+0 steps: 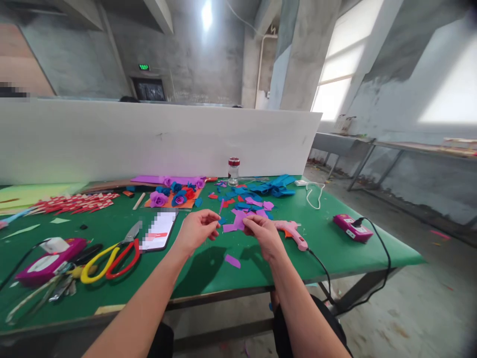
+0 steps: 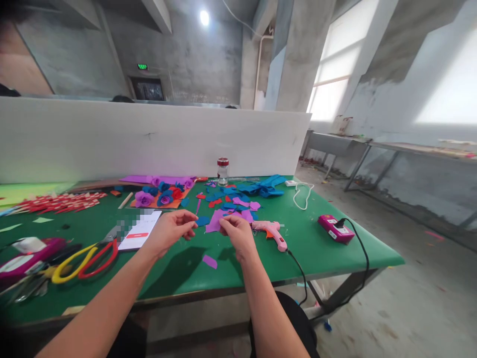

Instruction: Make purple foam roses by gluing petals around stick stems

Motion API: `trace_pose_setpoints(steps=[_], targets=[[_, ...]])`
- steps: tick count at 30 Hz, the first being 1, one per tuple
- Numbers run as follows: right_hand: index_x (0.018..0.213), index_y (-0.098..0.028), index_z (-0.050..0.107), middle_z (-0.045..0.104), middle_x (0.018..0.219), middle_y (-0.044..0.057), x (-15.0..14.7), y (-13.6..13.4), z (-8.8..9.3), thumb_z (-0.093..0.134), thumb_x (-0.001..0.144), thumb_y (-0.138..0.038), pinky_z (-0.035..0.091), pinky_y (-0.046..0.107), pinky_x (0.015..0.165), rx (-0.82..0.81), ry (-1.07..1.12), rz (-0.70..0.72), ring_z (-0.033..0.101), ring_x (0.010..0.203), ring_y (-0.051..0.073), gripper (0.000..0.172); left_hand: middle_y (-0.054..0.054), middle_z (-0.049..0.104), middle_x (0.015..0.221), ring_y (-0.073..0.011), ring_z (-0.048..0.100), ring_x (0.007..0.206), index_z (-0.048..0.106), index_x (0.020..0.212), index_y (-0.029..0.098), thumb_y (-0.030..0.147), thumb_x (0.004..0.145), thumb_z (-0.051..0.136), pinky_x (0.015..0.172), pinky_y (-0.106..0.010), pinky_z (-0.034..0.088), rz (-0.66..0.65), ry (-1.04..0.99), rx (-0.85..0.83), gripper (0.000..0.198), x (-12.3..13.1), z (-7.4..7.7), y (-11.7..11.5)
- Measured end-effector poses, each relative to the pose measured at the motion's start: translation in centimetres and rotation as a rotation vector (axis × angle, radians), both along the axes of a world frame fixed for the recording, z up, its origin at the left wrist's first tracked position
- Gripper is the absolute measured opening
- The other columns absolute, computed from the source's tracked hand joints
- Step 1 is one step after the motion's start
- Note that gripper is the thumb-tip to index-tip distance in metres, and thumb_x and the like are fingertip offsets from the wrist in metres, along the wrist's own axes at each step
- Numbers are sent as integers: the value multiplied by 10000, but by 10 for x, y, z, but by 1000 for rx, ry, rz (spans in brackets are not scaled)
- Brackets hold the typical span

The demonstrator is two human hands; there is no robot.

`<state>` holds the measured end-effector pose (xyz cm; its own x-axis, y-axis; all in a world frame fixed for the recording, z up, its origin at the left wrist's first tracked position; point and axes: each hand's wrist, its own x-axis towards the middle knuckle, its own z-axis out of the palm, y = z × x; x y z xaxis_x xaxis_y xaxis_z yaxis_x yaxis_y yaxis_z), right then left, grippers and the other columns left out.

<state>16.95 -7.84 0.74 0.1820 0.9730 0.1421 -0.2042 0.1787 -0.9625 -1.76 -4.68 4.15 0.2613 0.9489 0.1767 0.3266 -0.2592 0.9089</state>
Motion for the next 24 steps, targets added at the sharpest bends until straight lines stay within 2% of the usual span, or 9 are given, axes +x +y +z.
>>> trace_pose_setpoints(steps=[4,10,13,19,24], targets=[[647,-162,644,584,568,-16,-4,-9,10,715,646,-372,411,264,615,-3,45,-9,509,557,115,221,-30,665,704,-132,602,557,670,815,148,327,694,690,499,-241,481,-78,-210,-109,217,5,5,-17],[649,-153,652,581,570,-9,-9,-16,18,672,684,-358,392,256,579,68,-112,-51,500,556,120,209,18,564,520,-81,478,462,669,695,145,404,677,737,416,-184,354,-137,-257,-210,269,10,4,-24],[638,-160,637,571,573,-10,-6,-15,16,658,711,-360,387,262,584,99,-177,-86,499,568,128,214,30,547,505,-66,446,434,657,667,146,417,640,759,407,-181,328,-139,-290,-256,290,15,2,-29],[664,-170,640,569,591,-5,-1,-13,14,644,738,-360,379,271,592,135,-238,-107,496,584,139,204,26,561,578,-74,479,466,667,709,150,411,595,795,409,-188,358,-140,-394,-332,313,21,-6,-34],[661,-168,633,550,585,-12,-4,-17,18,653,721,-361,365,265,583,122,-200,-84,475,580,132,203,17,573,634,-74,494,491,675,728,146,390,586,807,406,-183,382,-134,-431,-347,312,23,-9,-35]])
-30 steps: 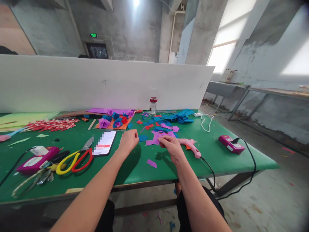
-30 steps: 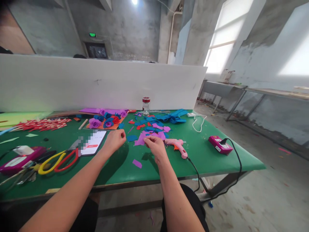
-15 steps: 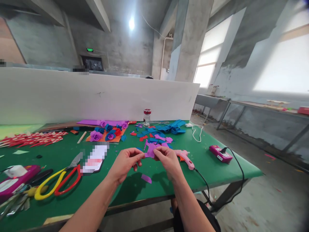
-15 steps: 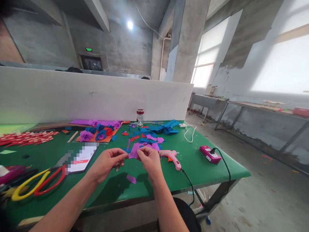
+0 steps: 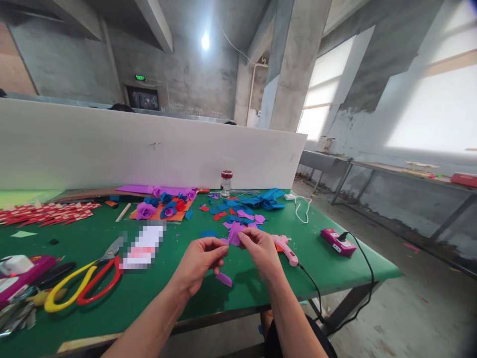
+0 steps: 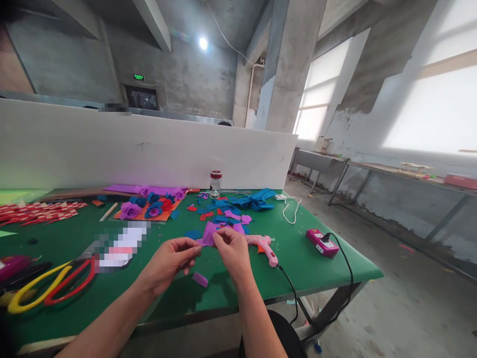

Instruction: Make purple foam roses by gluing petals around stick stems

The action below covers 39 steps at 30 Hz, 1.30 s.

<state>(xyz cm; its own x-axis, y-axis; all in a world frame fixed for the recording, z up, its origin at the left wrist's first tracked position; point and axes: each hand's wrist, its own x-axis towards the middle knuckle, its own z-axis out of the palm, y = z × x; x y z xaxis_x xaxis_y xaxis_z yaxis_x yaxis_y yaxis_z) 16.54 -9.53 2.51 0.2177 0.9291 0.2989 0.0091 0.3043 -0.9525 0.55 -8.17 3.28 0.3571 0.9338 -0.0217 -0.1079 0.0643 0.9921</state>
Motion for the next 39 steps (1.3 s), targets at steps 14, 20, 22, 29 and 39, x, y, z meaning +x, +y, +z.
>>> trace_pose_setpoints(steps=[14,20,22,29,39], targets=[[656,-172,610,555,597,-17,-2,-1,-1,680,716,-382,399,266,616,-8,137,83,489,592,125,229,13,577,609,-74,494,476,669,712,141,383,584,807,417,-187,396,2,14,-1,307,3,0,0],[670,-172,615,559,605,-11,-4,-2,1,689,711,-400,406,264,620,-22,164,112,491,599,126,242,11,576,608,-78,494,479,670,713,140,372,579,808,412,-189,396,6,-7,0,301,3,-1,-1],[667,-176,611,557,606,-12,-4,-2,1,694,706,-410,411,265,622,-25,177,123,491,597,126,252,13,575,607,-77,492,481,670,711,143,370,573,811,411,-188,398,9,-7,-1,301,3,-2,-1],[693,-176,620,550,614,-19,-6,-3,2,700,713,-423,405,264,633,-16,191,130,480,599,121,260,8,593,624,-77,500,488,668,701,146,360,567,811,405,-186,401,20,-15,-15,291,4,0,-3],[726,-180,657,608,697,-2,-15,-5,0,709,724,-430,434,276,717,-50,255,220,540,682,143,254,12,587,588,-91,523,489,643,662,155,366,554,810,443,-206,445,67,-14,-7,290,7,-3,-3]])
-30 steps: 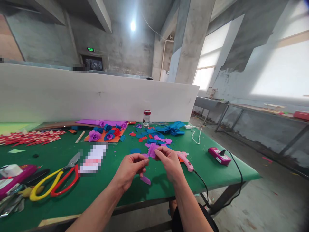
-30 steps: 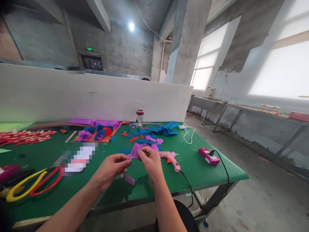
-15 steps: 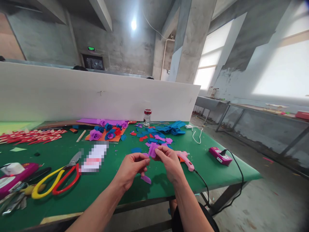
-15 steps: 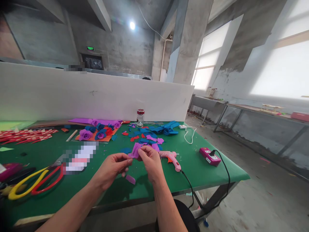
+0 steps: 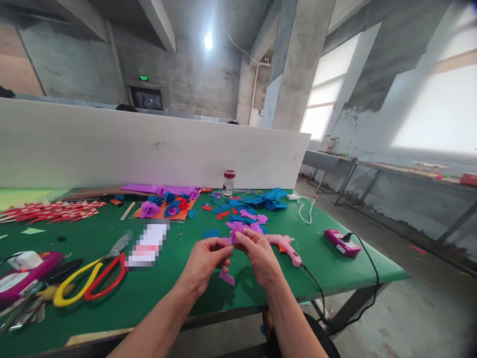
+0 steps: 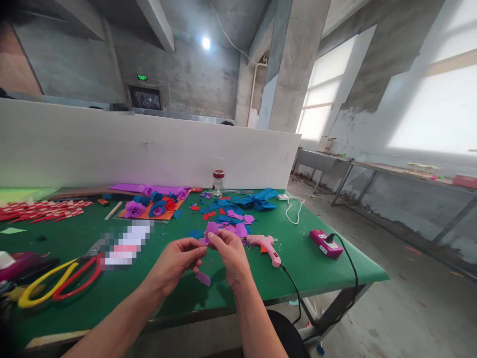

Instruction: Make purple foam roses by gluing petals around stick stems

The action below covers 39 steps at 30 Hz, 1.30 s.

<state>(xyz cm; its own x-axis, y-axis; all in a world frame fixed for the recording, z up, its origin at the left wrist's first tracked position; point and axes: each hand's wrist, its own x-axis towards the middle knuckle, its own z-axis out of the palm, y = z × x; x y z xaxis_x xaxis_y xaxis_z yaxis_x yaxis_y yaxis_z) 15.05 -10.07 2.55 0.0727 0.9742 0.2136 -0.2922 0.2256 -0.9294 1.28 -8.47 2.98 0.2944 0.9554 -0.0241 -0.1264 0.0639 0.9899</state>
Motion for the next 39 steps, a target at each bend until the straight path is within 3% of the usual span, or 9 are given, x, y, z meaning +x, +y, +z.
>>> trace_pose_setpoints(steps=[5,10,14,23,29,34,39], targets=[[807,-187,688,663,773,1,-5,1,-4,780,646,-331,445,274,752,3,62,-1,583,740,149,235,16,587,605,-89,517,485,647,667,156,380,553,811,421,-202,422,41,-32,0,301,3,-3,-1],[913,-193,666,704,816,6,0,1,-1,807,614,-302,456,272,737,-8,54,-25,617,748,150,348,-8,628,679,-94,519,510,702,858,162,417,605,791,408,-192,358,-50,61,50,370,-13,4,9],[1091,-189,591,723,814,16,0,-4,0,813,615,-283,464,282,750,-75,20,40,642,736,150,532,-22,656,690,-82,483,556,748,846,158,408,657,766,511,-200,367,-16,79,148,314,-27,6,23],[1187,-182,474,705,767,4,-5,-9,2,836,598,-265,525,334,737,-148,115,199,655,628,138,696,-91,725,824,-193,607,793,776,829,152,365,656,783,760,-289,449,-177,17,134,274,-25,-4,25],[1180,-174,513,692,774,1,-2,-8,-3,821,649,-254,533,339,763,-137,136,247,649,657,124,620,-68,703,737,-174,596,728,753,711,147,319,604,826,724,-284,444,-174,-95,69,215,-23,0,21],[1081,-169,599,687,845,23,-4,-9,-4,809,664,-307,526,329,776,-124,151,302,642,706,121,487,-51,687,701,-137,560,660,749,712,140,325,607,826,647,-245,423,-72,-158,49,226,-20,2,19],[928,-165,639,633,703,-26,-17,-4,-7,850,570,-299,435,215,559,-122,124,98,539,573,77,437,-41,688,680,-127,545,642,748,698,139,302,543,859,642,-237,418,82,-213,68,251,-15,-1,20]])
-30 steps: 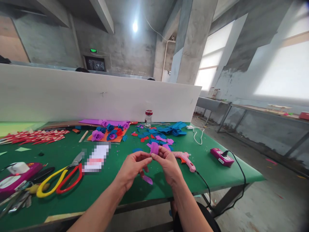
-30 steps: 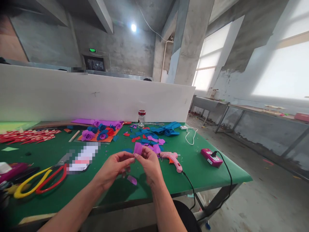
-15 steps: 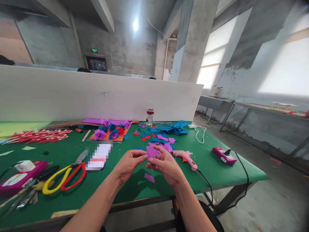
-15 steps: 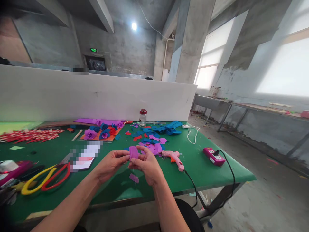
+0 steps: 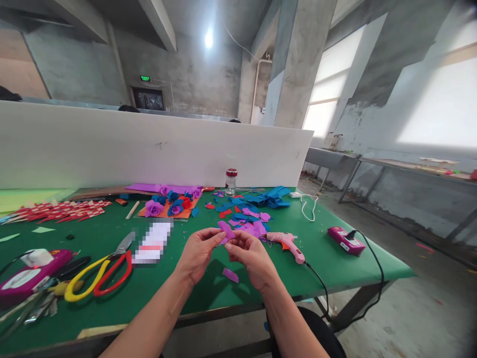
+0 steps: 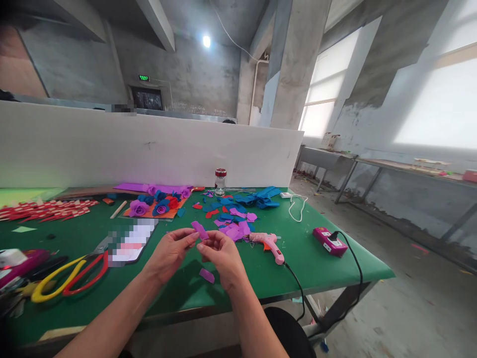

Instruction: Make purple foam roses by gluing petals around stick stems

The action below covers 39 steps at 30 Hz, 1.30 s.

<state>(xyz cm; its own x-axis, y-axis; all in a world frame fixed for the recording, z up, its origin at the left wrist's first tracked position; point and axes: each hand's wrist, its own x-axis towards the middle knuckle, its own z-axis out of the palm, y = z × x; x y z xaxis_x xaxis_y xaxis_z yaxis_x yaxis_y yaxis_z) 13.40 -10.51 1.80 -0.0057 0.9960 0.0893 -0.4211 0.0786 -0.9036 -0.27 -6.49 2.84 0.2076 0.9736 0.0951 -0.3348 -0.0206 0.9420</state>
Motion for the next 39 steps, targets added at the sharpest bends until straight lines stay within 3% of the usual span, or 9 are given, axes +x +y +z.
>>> trace_pose_setpoints(steps=[3,7,16,26,39], targets=[[825,-152,664,594,627,-37,-8,3,-3,826,593,-316,332,193,480,25,-43,-119,459,521,61,327,-38,690,676,-145,569,685,742,688,139,303,523,864,686,-249,433,38,-29,2,263,4,-2,0],[763,-153,669,556,581,-45,-13,5,-5,796,626,-346,287,194,459,17,-25,-163,415,494,57,269,-28,689,686,-150,577,702,729,671,146,312,514,862,708,-257,433,77,-38,19,264,7,-2,-2],[741,-154,676,628,678,-13,-11,6,-4,797,594,-269,293,157,453,-81,130,-89,474,527,49,223,-37,703,710,-148,572,721,729,684,146,309,533,852,736,-258,433,122,-24,37,254,8,-2,-5],[684,-124,661,648,662,-2,-6,7,-5,839,544,-248,312,127,423,-151,275,19,477,491,27,259,-53,707,713,-140,587,687,748,739,135,308,576,844,702,-250,452,-76,18,5,255,3,1,-2],[675,-144,611,649,651,-20,-12,5,-8,871,564,-320,412,138,470,-143,297,80,507,482,31,332,4,630,596,-88,527,575,714,641,135,293,559,848,595,-211,410,-48,-71,-56,222,6,6,-9]])
